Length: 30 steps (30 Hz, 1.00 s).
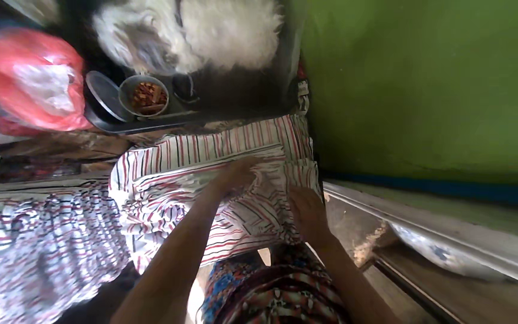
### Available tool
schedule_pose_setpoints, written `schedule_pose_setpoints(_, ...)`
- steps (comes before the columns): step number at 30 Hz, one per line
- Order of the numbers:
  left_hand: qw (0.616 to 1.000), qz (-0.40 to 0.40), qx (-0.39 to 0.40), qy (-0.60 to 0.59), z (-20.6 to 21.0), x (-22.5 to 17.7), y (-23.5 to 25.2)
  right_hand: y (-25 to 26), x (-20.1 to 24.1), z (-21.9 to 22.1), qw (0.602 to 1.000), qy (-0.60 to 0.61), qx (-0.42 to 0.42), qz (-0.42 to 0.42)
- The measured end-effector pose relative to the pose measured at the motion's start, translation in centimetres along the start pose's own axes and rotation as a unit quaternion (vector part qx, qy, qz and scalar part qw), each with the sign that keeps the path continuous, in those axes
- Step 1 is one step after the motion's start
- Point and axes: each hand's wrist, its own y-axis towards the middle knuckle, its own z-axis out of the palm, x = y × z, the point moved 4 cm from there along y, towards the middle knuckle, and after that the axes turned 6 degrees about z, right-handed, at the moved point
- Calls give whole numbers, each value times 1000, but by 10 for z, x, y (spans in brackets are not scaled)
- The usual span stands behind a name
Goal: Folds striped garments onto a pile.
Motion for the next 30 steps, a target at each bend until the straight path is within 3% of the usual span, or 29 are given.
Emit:
schedule_pose_setpoints(2,1000,-12,3,2,0,-1,-2,7,-27,22,997,-54,57,19)
schedule_pose_setpoints(4,999,-33,-8,-7,2,-2,-1,12,-63,28,979,-97,113,142)
schedule_pose_setpoints(6,999,-47,-19,4,2,1,1,15,-69,11,967,-79,84,229)
schedule_pose_setpoints(7,999,-48,-12,8,2,2,1,12,-56,4,972,-70,58,219)
schedule_pose_setpoints(9,999,-51,-8,-1,2,3,1,-2,-14,0,995,-41,31,90)
schedule_pose_setpoints(11,998,-53,-12,-17,1,2,2,-17,23,15,996,13,79,-44)
schedule_pose_setpoints(13,999,-48,-11,-13,1,0,2,-27,38,39,989,10,101,-110)
schedule_pose_setpoints(15,999,-42,-16,-11,1,1,1,-23,40,53,990,-14,130,-48)
schedule_pose_setpoints(17,999,-47,-18,-20,2,3,1,-11,38,54,975,-6,216,54)
schedule_pose_setpoints(18,998,-49,-18,-28,2,3,2,-7,36,55,971,-10,232,58)
schedule_pose_setpoints(22,998,-44,-23,-36,3,5,3,-8,32,61,987,-49,149,-39)
schedule_pose_setpoints(23,998,-44,-23,-34,3,6,4,-4,33,56,986,-36,161,-9)
schedule_pose_setpoints(25,998,-42,-27,-34,2,6,4,9,30,39,964,52,221,138)
schedule_pose_setpoints(27,998,-46,-27,-45,2,4,3,14,17,26,944,135,182,240)
schedule_pose_setpoints(30,997,-48,-28,-54,2,0,2,12,8,16,955,124,137,231)
